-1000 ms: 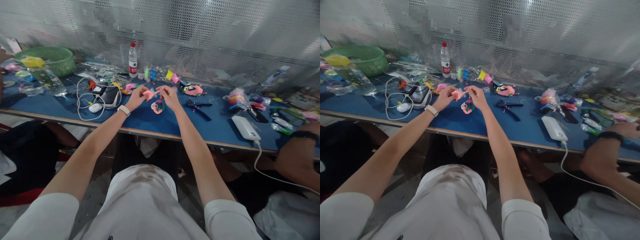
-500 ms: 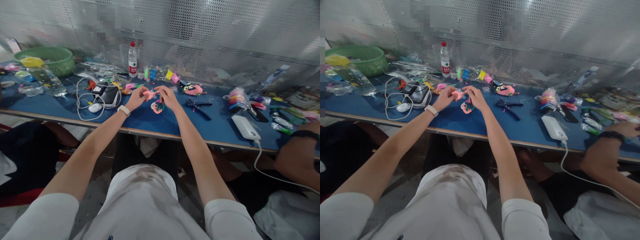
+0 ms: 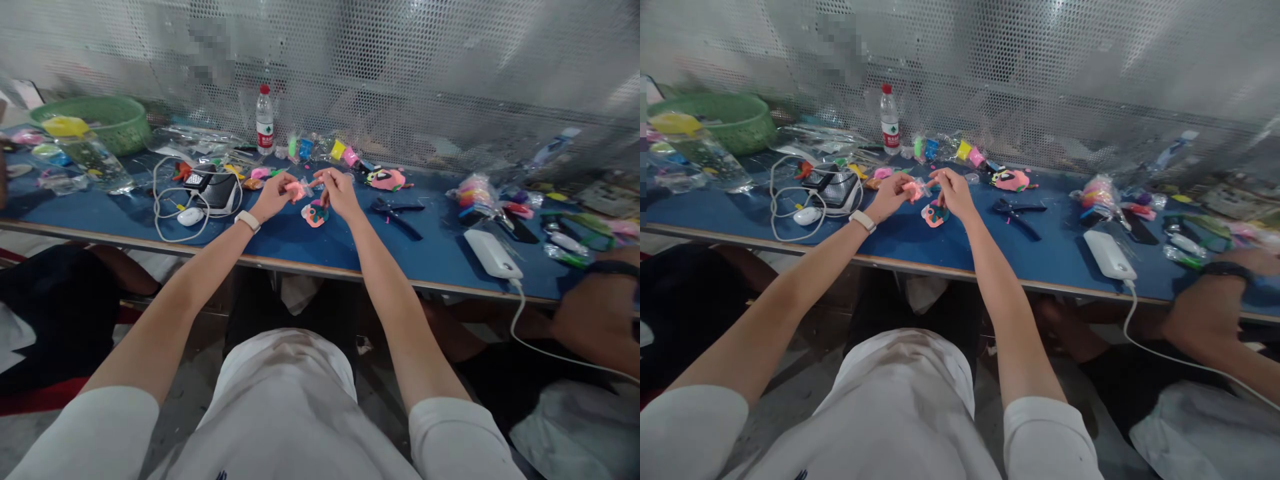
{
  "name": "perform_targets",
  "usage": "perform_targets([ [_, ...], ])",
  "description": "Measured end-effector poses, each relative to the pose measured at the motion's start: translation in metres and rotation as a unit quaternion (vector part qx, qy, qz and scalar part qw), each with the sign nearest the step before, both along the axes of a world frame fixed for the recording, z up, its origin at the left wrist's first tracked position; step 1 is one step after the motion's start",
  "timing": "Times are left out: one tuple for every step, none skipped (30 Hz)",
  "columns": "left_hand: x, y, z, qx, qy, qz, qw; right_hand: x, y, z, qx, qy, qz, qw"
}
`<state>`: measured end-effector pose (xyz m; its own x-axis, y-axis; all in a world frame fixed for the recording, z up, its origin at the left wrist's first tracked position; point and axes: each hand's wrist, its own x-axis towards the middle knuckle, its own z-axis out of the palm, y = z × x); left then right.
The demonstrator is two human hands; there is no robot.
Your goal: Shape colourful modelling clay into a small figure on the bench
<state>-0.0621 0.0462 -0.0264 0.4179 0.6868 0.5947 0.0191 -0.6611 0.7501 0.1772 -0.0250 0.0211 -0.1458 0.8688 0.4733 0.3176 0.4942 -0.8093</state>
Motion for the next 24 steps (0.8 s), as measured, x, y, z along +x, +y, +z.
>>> perform_targets([
  [-0.0003,0.0002,0.0,0.001,0.001,0.0,1.0,0.0005,0.0002,0.0005,0.002,0.006,0.0,1.0],
  [-0.0005,0.0005,-0.0001,0.001,0.003,0.0,1.0,0.0007,0.0004,0.0009,0.0,0.01,0.004,1.0],
  [-0.0005,0.0007,-0.0002,0.001,0.004,-0.001,1.0,0.0006,0.0006,0.0009,-0.004,0.013,0.009,1.0],
  [-0.0004,0.001,-0.0003,0.002,0.003,-0.002,1.0,0.0003,0.0009,0.0006,-0.007,0.016,0.013,1.0],
  [-0.0002,0.0011,-0.0004,0.004,0.001,-0.004,1.0,-0.0002,0.0012,0.0001,-0.01,0.021,0.016,1.0],
  [0.0001,0.0012,-0.0004,0.005,-0.003,-0.005,1.0,-0.0008,0.0016,-0.0005,-0.013,0.025,0.018,0.999],
  [0.0005,0.0011,-0.0004,0.006,-0.007,-0.005,1.0,-0.0012,0.002,-0.0011,-0.017,0.028,0.02,0.999],
  [0.0009,0.0009,-0.0003,0.006,-0.012,-0.004,1.0,-0.0016,0.0024,-0.0016,-0.022,0.03,0.022,0.999],
  [0.0012,0.0007,-0.0002,0.004,-0.015,-0.002,1.0,-0.0018,0.0027,-0.002,-0.028,0.03,0.023,0.999],
  [0.0014,0.0005,-0.0001,0.001,-0.017,0.001,1.0,-0.0018,0.0029,-0.0023,-0.034,0.029,0.025,0.999],
  [0.0016,0.0003,-0.0001,0.0,-0.017,0.002,1.0,-0.0018,0.003,-0.0024,-0.039,0.027,0.027,0.999],
  [0.0016,0.0001,-0.0001,-0.001,-0.017,0.001,1.0,-0.0017,0.003,-0.0023,-0.044,0.025,0.029,0.998],
  [0.0015,0.0001,-0.0002,-0.001,-0.017,-0.002,1.0,-0.0016,0.0028,-0.0022,-0.046,0.024,0.032,0.998],
  [0.0014,0.0001,-0.0002,-0.001,-0.016,-0.004,1.0,-0.0016,0.0024,-0.0021,-0.045,0.024,0.034,0.998],
  [0.0012,0.0,-0.0003,-0.002,-0.016,-0.007,1.0,-0.0016,0.0019,-0.002,-0.043,0.024,0.035,0.998],
  [0.0011,-0.0001,-0.0002,-0.005,-0.015,-0.009,1.0,-0.0018,0.0012,-0.0019,-0.041,0.023,0.036,0.998],
  [0.001,-0.0003,-0.0001,-0.01,-0.013,-0.009,1.0,-0.0021,0.0003,-0.002,-0.04,0.021,0.036,0.998],
  [0.001,-0.0007,0.0001,-0.014,-0.012,-0.01,1.0,-0.0026,-0.0006,-0.0022,-0.039,0.018,0.038,0.998],
  [0.0011,-0.0012,0.0004,-0.017,-0.012,-0.011,1.0,-0.0033,-0.0017,-0.0024,-0.04,0.014,0.041,0.998],
  [0.0013,-0.0017,0.0005,-0.018,-0.013,-0.011,1.0,-0.0041,-0.0027,-0.0028,-0.042,0.012,0.045,0.998],
  [0.0016,-0.0022,0.0006,-0.016,-0.014,-0.011,1.0,-0.005,-0.0035,-0.0032,-0.044,0.01,0.05,0.998],
  [0.002,-0.0024,0.0004,-0.012,-0.015,-0.011,1.0,-0.0058,-0.004,-0.0036,-0.045,0.008,0.055,0.997],
  [0.0023,-0.0022,0.0,-0.008,-0.016,-0.011,1.0,-0.0065,-0.0041,-0.004,-0.046,0.007,0.059,0.997],
  [0.0024,-0.0014,-0.0007,-0.004,-0.015,-0.01,1.0,-0.0069,-0.0038,-0.0042,-0.044,0.005,0.059,0.997],
])
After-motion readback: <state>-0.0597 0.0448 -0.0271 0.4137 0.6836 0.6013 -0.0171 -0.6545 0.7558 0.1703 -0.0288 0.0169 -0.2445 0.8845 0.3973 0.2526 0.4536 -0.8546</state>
